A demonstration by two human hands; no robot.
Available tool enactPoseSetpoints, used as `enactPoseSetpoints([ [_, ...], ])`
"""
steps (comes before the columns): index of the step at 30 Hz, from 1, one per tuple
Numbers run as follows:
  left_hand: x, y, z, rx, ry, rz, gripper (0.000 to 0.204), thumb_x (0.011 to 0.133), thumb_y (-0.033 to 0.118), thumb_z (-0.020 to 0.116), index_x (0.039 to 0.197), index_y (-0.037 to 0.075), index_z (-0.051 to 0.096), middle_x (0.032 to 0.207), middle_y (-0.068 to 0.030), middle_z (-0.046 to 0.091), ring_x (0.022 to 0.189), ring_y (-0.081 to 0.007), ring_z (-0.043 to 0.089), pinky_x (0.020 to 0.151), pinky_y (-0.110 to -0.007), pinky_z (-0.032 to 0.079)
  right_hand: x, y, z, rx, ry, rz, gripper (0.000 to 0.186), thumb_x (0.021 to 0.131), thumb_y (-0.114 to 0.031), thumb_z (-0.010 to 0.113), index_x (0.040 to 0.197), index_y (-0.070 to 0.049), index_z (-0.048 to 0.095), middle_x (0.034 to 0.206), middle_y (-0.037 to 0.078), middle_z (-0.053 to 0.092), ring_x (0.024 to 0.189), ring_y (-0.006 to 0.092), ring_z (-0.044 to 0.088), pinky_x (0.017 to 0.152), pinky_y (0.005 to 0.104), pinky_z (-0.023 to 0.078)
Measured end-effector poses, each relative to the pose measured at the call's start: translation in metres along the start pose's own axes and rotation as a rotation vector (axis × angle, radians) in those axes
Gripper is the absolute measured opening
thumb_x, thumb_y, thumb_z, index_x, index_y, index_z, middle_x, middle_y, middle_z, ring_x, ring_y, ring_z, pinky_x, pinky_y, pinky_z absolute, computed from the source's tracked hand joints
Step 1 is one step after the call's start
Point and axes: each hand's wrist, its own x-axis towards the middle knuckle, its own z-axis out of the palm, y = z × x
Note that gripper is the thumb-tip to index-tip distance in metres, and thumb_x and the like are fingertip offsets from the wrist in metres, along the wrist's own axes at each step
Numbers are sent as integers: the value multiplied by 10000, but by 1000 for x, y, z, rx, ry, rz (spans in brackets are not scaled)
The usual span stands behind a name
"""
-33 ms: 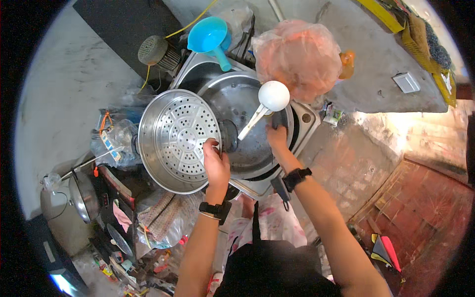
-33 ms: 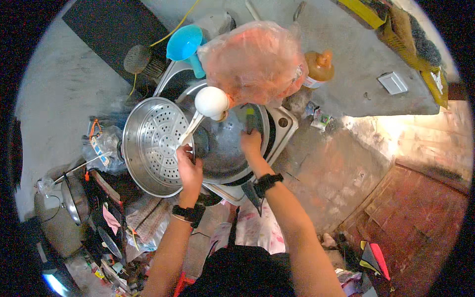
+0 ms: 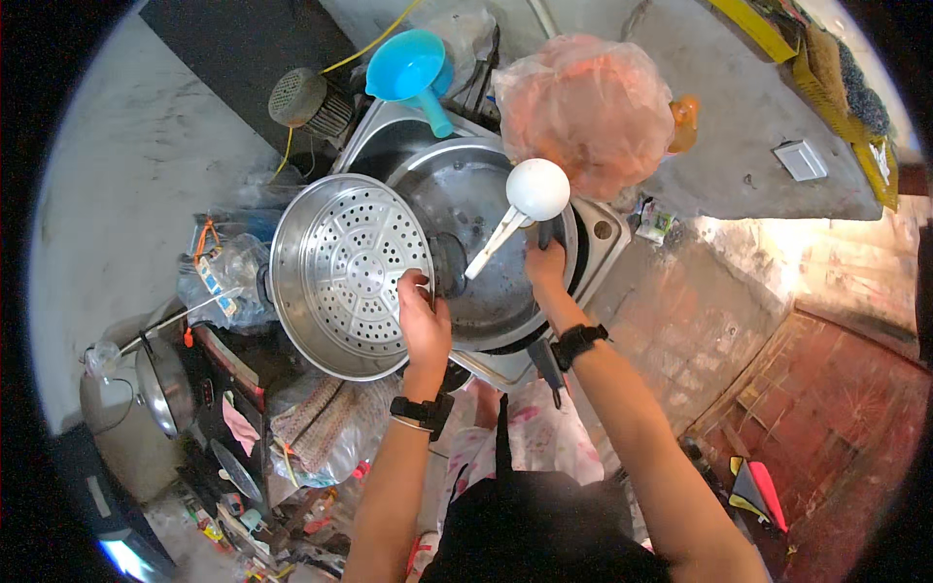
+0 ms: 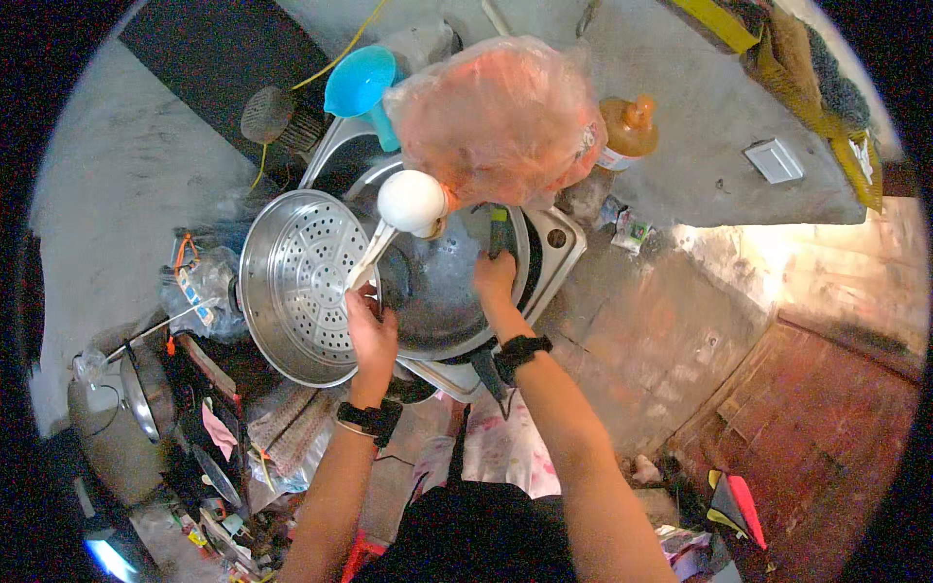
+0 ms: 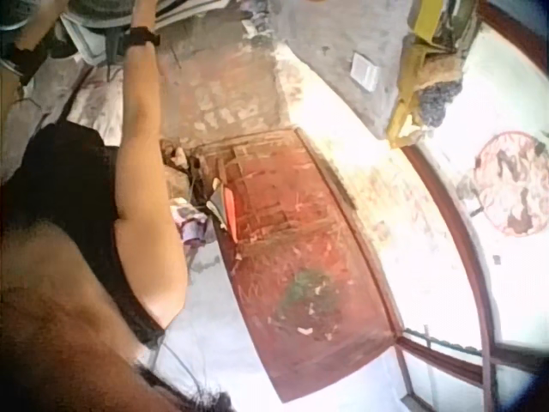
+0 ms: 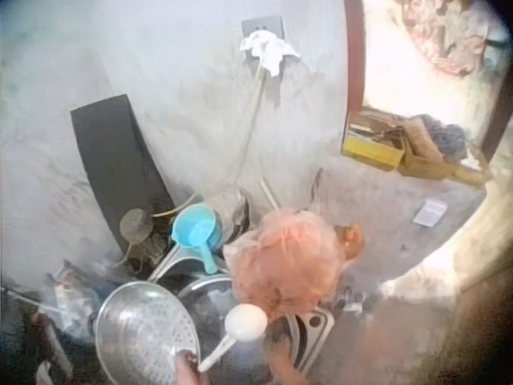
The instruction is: The recorder uses a screwdriver to tighten the loose handle of a metal steamer pot.
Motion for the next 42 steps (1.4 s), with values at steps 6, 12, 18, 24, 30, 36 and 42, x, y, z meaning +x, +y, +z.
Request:
enactPoseSetpoints([
  [6, 3, -23, -9, 53, 22, 9, 573, 695, -105, 585, 1214, 26, 380, 931, -172, 563, 761, -267, 560, 683, -349, 458, -60, -68, 16, 554, -385, 38, 123, 837, 2, 488, 857, 51, 599, 862, 164, 641, 691, 235, 614, 630, 319, 501],
  [12, 11, -10, -5, -28, 11, -49, 468, 766, -53, 568, 1197, -1, 392, 857, -153, 571, 723, -221, 568, 647, -311, 464, -58, -89, -11, 85, -721, -296, 301, 769, -156, 610, 983, 56, 608, 862, 165, 663, 785, 205, 638, 741, 319, 483],
  [18, 15, -10, -3, 63, -63, 63, 563, 712, -122, 530, 1250, -18, 397, 1033, -237, 592, 929, -347, 603, 808, -379, 457, -19, -45, -16, -56, -313, -157, 243, 761, -199, 589, 831, 34, 592, 758, 200, 625, 720, 345, 599, 673, 407, 445],
  [24, 18, -5, -19, 238, -146, -35, 507, 744, -93, 525, 1230, -9, 409, 818, -253, 594, 772, -428, 597, 654, -417, 473, -3, -17, 1, -54, -271, -135, 229, 749, -157, 577, 810, 63, 570, 747, 254, 599, 730, 386, 589, 665, 430, 439],
  [30, 21, 5, -20, 131, -132, 17, 476, 749, -82, 527, 1202, 23, 428, 827, -253, 604, 788, -439, 594, 646, -428, 467, 20, 5, 1, 100, 14, -59, 155, 773, -112, 589, 813, 38, 583, 800, 205, 631, 770, 311, 633, 634, 399, 478],
  [36, 16, 2, -23, 182, -100, -42, 499, 734, -103, 545, 1203, 31, 438, 856, -251, 611, 842, -428, 599, 680, -439, 462, -61, -94, 15, 468, -748, 39, 141, 891, -53, 511, 998, 5, 582, 941, 93, 631, 866, 184, 632, 770, 311, 527],
  [42, 25, 7, -7, 144, -145, -39, 482, 703, -116, 534, 1165, -2, 454, 949, -238, 612, 930, -405, 601, 768, -393, 471, -20, -63, -5, 30, -542, -269, 220, 847, -123, 555, 994, 39, 582, 923, 170, 630, 855, 277, 611, 758, 360, 492],
])
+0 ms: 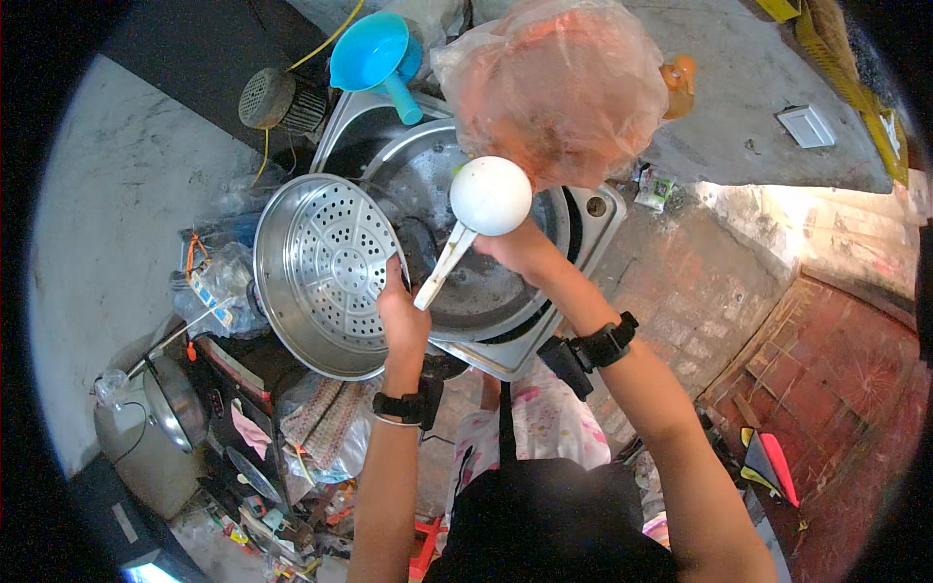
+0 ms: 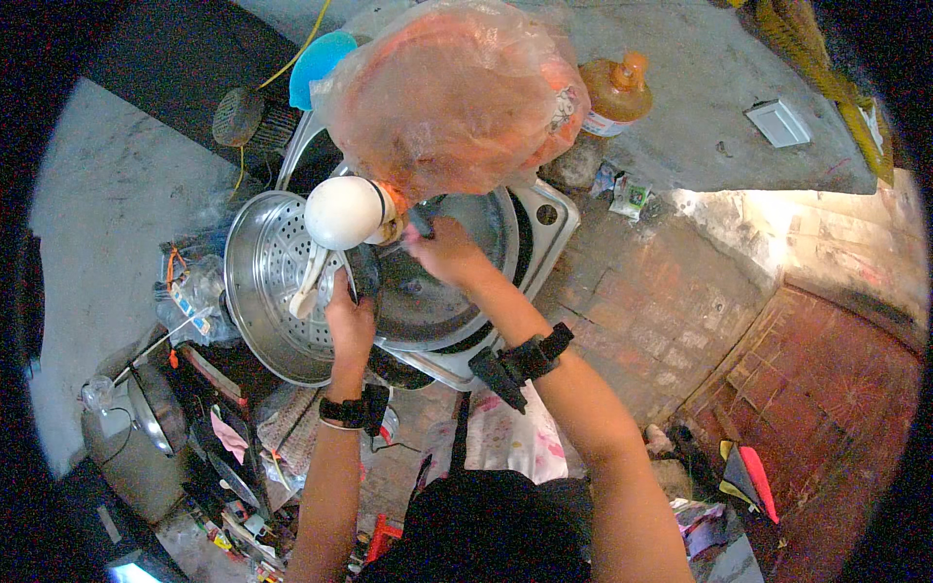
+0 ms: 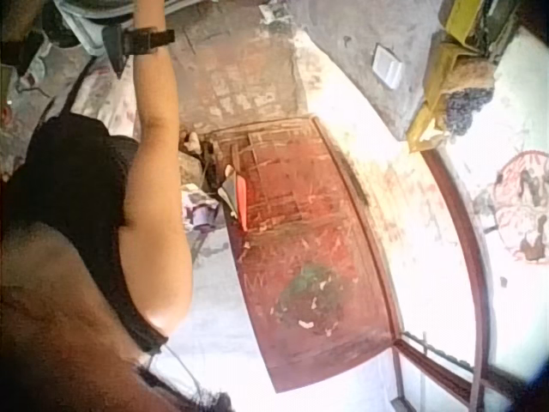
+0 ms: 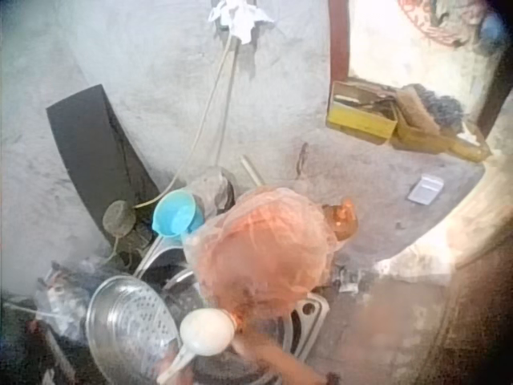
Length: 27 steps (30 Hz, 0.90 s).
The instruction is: The recorder uses a screwdriver to tighten the loose handle of a metal steamer pot.
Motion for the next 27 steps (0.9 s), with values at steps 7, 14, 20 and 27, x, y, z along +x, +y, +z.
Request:
enactPoseSetpoints([
  [7, -1, -9, 1, -22, -36, -74, 508, 717, -93, 552, 1202, 16, 446, 982, -211, 630, 928, -329, 631, 776, -357, 480, -4, 33, -21, -258, 178, 236, 271, 808, -80, 558, 1061, 16, 555, 930, 108, 622, 845, 189, 579, 703, 317, 474],
  [14, -10, -12, -11, -67, -92, -144, 575, 749, -9, 637, 1272, 12, 399, 1055, -208, 616, 987, -305, 613, 832, -360, 467, 7, 65, -6, -111, 186, 303, 254, 843, -124, 546, 1059, 11, 539, 909, 76, 597, 810, 178, 576, 673, 348, 478],
  [20, -39, -17, -24, -66, 47, -84, 577, 765, 63, 671, 1280, 20, 414, 1247, -169, 519, 1155, -282, 508, 944, -406, 397, 11, 75, -3, -191, 220, 155, 251, 818, -211, 581, 919, 18, 557, 710, 173, 597, 644, 355, 601, 591, 406, 471],
  [27, -63, -6, -32, -284, 259, -16, 370, 797, 10, 608, 1155, -7, 519, 1122, -156, 575, 1014, -263, 567, 832, -353, 458, -8, 11, 11, 109, 119, 207, 300, 848, -292, 608, 922, -4, 567, 737, 71, 604, 651, 150, 605, 516, 273, 453],
])
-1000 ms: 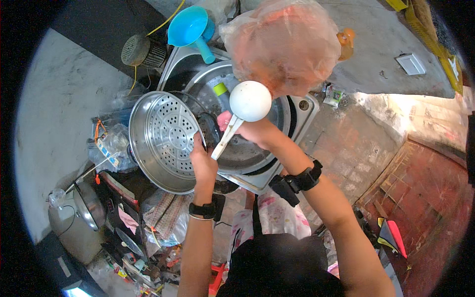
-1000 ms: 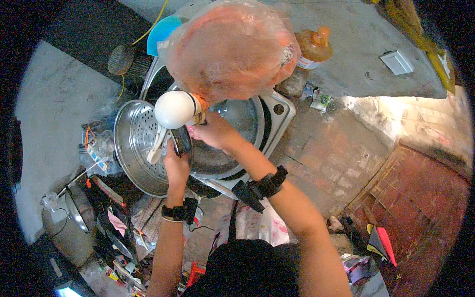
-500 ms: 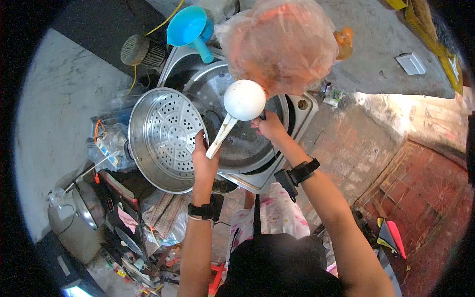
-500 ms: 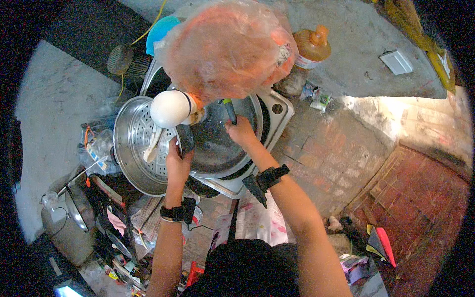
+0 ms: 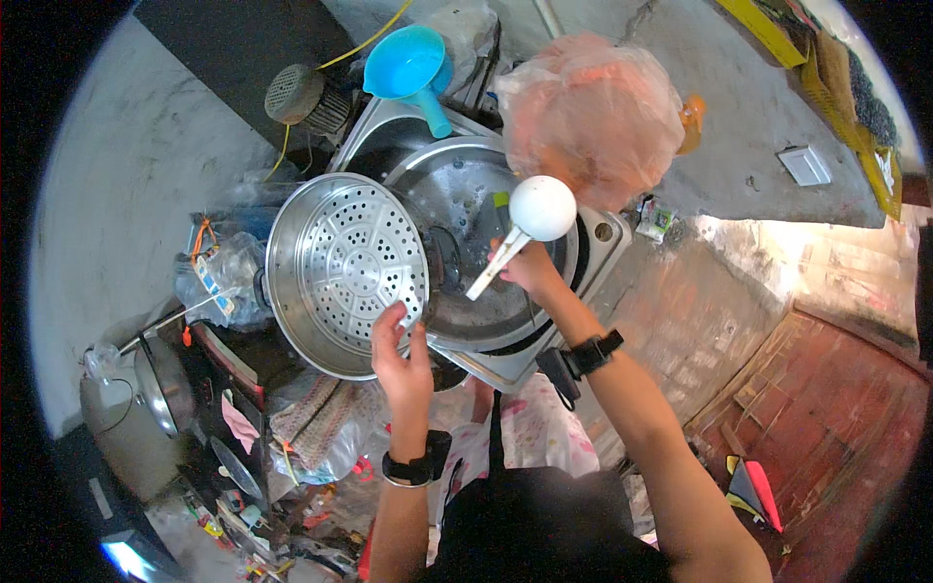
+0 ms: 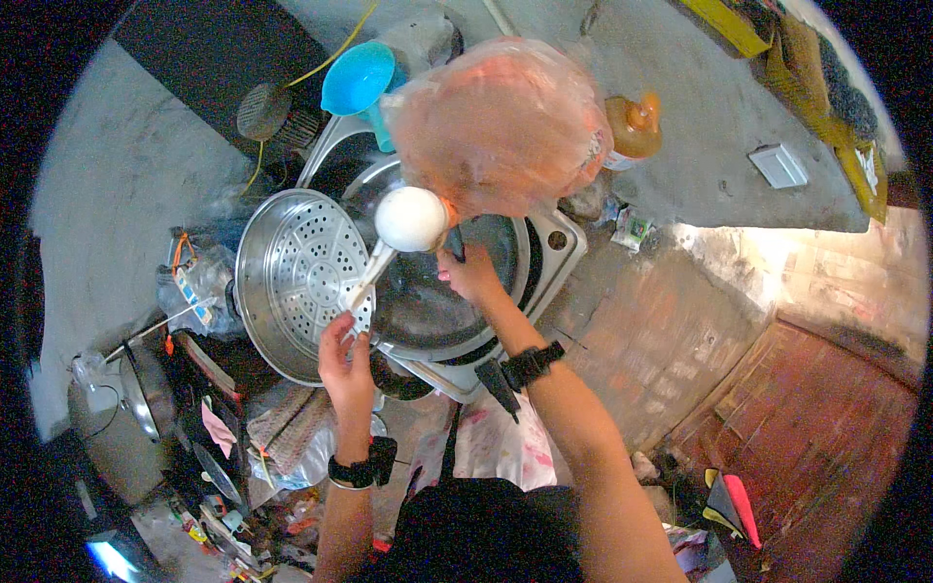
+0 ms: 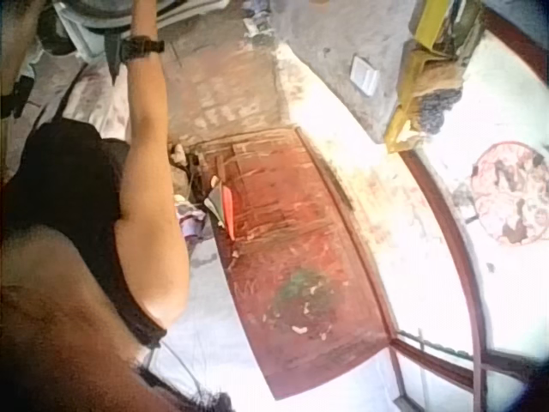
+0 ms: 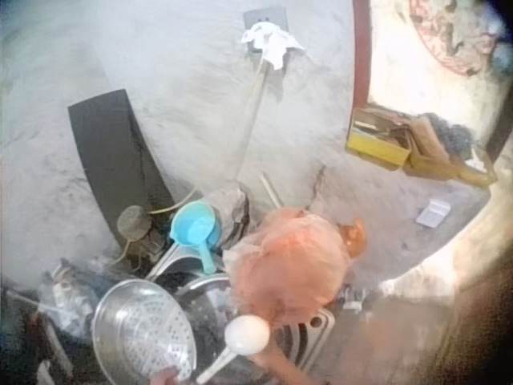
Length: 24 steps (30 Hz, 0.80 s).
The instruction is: The recorder uses a screwdriver to tighten the loose handle of a metal steamer pot.
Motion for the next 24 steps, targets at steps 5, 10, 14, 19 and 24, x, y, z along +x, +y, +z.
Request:
enactPoseSetpoints([
  [5, -6, 15, 24, -197, -386, -153, 335, 836, 16, 588, 1162, -4, 514, 1068, -81, 591, 971, -147, 564, 830, -268, 448, -33, -5, 7, -217, -66, -196, 526, 869, -509, 517, 885, 11, 595, 731, 106, 614, 712, 215, 605, 671, 342, 473],
  [10, -1, 25, 49, -513, -571, -293, 341, 844, 10, 588, 1169, -19, 488, 1031, -59, 609, 949, -133, 571, 845, -281, 449, -70, -35, 25, -206, -230, -133, 475, 916, -387, 531, 1161, 20, 542, 851, 13, 588, 787, 100, 547, 722, 256, 460],
  [14, -6, 21, 43, -545, -543, -244, 262, 861, -13, 554, 1118, -14, 503, 1015, -75, 610, 913, -132, 582, 824, -279, 461, -89, -51, 11, -100, -510, -90, 536, 939, -391, 475, 1315, -12, 433, 1002, 46, 581, 911, 117, 534, 843, 277, 432],
  [19, -3, 17, -3, -548, -258, -240, 105, 914, 52, 509, 1012, 22, 532, 859, -41, 598, 812, -105, 561, 759, -247, 447, -30, -7, -19, -252, -229, -254, 608, 891, -423, 531, 1293, 22, 431, 1247, 230, 516, 1154, 281, 507, 950, 334, 395],
  [24, -6, 3, -19, -720, -15, -353, 121, 924, 80, 493, 1044, 70, 508, 1064, -75, 582, 930, -149, 554, 801, -310, 456, 32, 25, 20, -1113, -92, -476, 673, 752, -248, 677, 1347, -129, 388, 1446, 220, 215, 1204, 457, 390, 955, 515, 396],
])
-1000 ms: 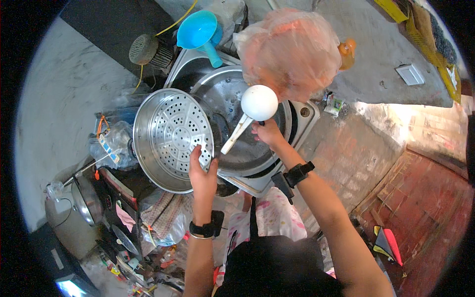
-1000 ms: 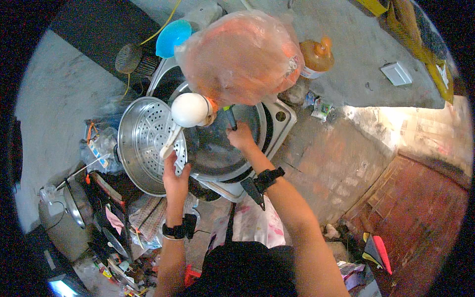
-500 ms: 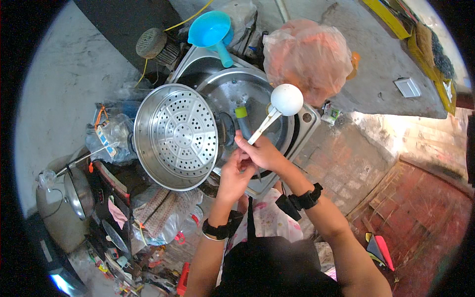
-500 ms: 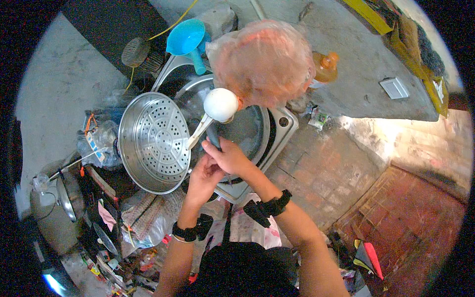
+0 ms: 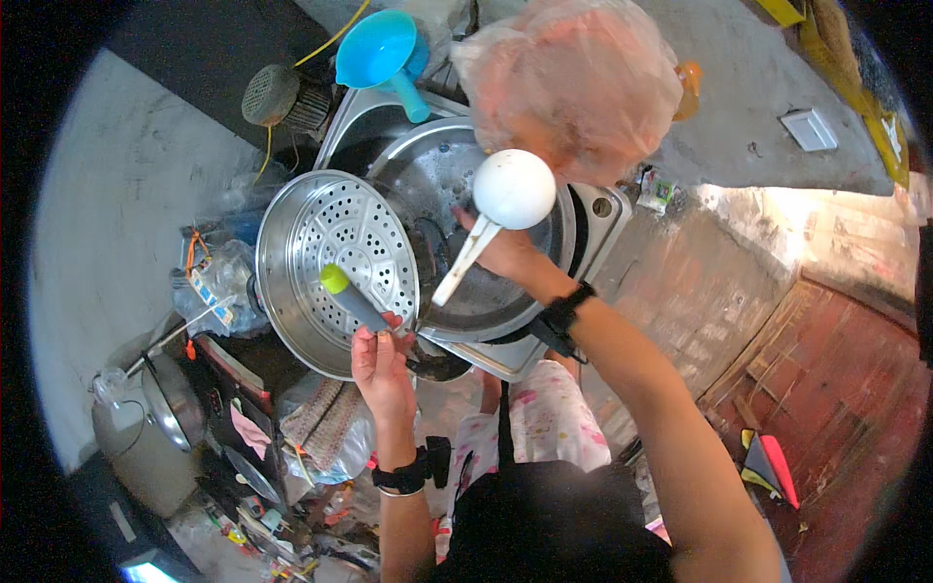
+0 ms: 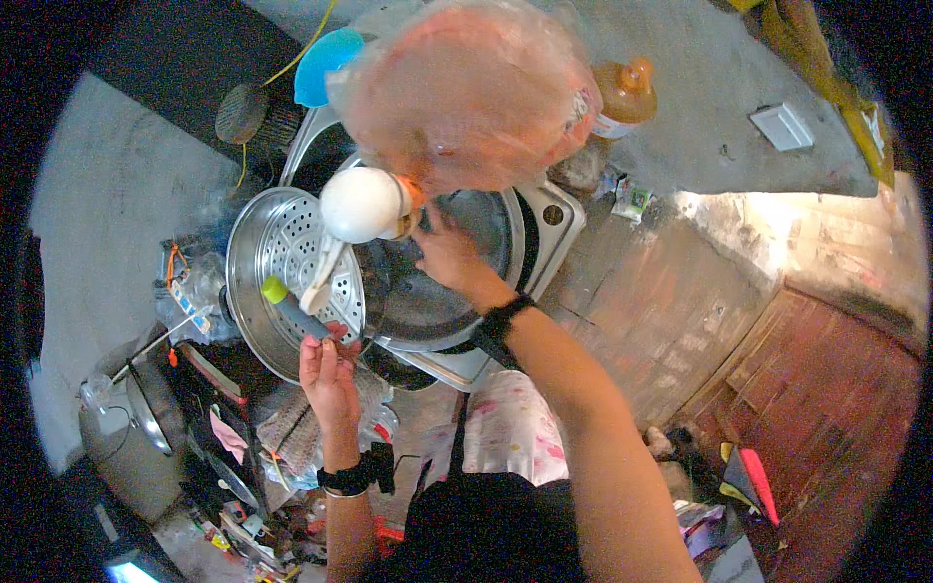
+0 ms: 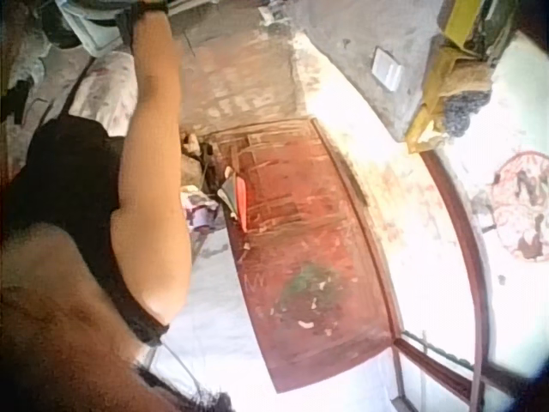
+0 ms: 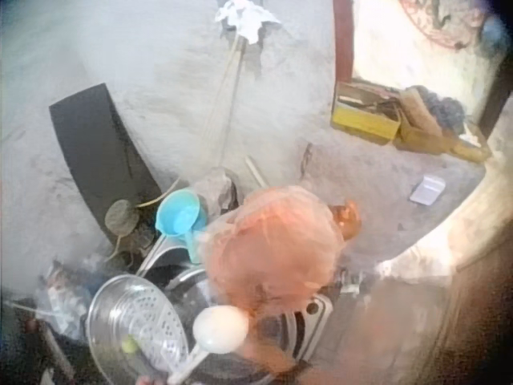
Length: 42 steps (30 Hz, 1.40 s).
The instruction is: The recorder uses a screwdriver to tighten the loose handle of a metal steamer pot.
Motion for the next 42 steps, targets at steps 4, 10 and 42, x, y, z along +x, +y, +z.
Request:
enactPoseSetpoints([
  [4, -3, -7, 7, -145, 38, -144, 138, 925, 91, 494, 1056, 121, 463, 1204, -91, 528, 1019, -194, 539, 839, -399, 467, 20, 31, 50, 46, 209, -63, 356, 731, -195, 666, 1045, -39, 602, 1350, 204, 371, 1111, 462, 465, 854, 496, 484],
  [10, 0, -18, 8, -114, 22, -181, 61, 935, 106, 463, 984, 141, 454, 1280, -133, 487, 1168, -242, 476, 905, -458, 436, 3, 50, 27, 196, 292, 52, 230, 703, -106, 624, 921, -36, 596, 900, 182, 602, 803, 337, 619, 679, 411, 516],
  [42, 16, -38, -8, -232, -29, -116, 57, 952, 109, 422, 1006, 119, 406, 1125, -171, 586, 1087, -258, 545, 954, -459, 411, -23, 26, -46, 638, 428, 371, 275, 842, -66, 481, 1097, 20, 537, 979, 234, 584, 886, 303, 616, 727, 443, 511],
])
